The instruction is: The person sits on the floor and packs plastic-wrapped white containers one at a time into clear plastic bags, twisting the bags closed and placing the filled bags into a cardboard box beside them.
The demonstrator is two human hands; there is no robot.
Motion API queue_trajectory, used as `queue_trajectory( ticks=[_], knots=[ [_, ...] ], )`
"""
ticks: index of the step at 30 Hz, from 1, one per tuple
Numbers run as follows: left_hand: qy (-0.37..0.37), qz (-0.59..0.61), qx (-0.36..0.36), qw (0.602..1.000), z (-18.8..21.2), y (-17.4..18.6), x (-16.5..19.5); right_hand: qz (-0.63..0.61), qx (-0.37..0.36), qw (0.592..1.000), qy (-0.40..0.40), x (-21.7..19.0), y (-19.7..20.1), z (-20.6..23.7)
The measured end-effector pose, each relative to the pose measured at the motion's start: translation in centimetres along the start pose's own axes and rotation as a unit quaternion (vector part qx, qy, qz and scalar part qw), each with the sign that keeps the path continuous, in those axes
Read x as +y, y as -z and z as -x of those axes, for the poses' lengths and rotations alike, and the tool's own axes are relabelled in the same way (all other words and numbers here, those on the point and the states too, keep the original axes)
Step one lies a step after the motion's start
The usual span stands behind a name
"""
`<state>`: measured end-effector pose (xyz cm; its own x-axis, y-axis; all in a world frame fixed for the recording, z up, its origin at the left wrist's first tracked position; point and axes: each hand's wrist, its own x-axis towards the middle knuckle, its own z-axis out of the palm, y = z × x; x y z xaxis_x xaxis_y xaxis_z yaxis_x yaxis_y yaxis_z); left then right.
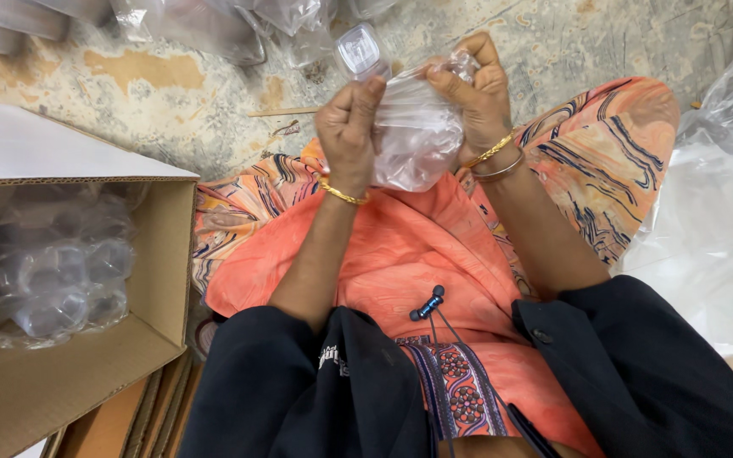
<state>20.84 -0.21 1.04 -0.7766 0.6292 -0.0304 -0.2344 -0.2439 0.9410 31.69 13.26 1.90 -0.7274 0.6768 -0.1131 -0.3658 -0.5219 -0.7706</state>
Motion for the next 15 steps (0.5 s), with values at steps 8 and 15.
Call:
queue_trajectory(
  ticks=[8, 15],
  knots=[
    [-0.065, -0.165, -0.135, 0.975, -0.7, -1.5, 4.1, 0.018, 0.024, 0.999, 0.027, -0.2, -0.1, 0.5],
    [-0.136, -0.235, -0.162, 0.949, -0.2, -2.2, 3.7, 0.104, 0.018, 0.994, 0.031, 0.8, 1.0, 0.5]
  ],
)
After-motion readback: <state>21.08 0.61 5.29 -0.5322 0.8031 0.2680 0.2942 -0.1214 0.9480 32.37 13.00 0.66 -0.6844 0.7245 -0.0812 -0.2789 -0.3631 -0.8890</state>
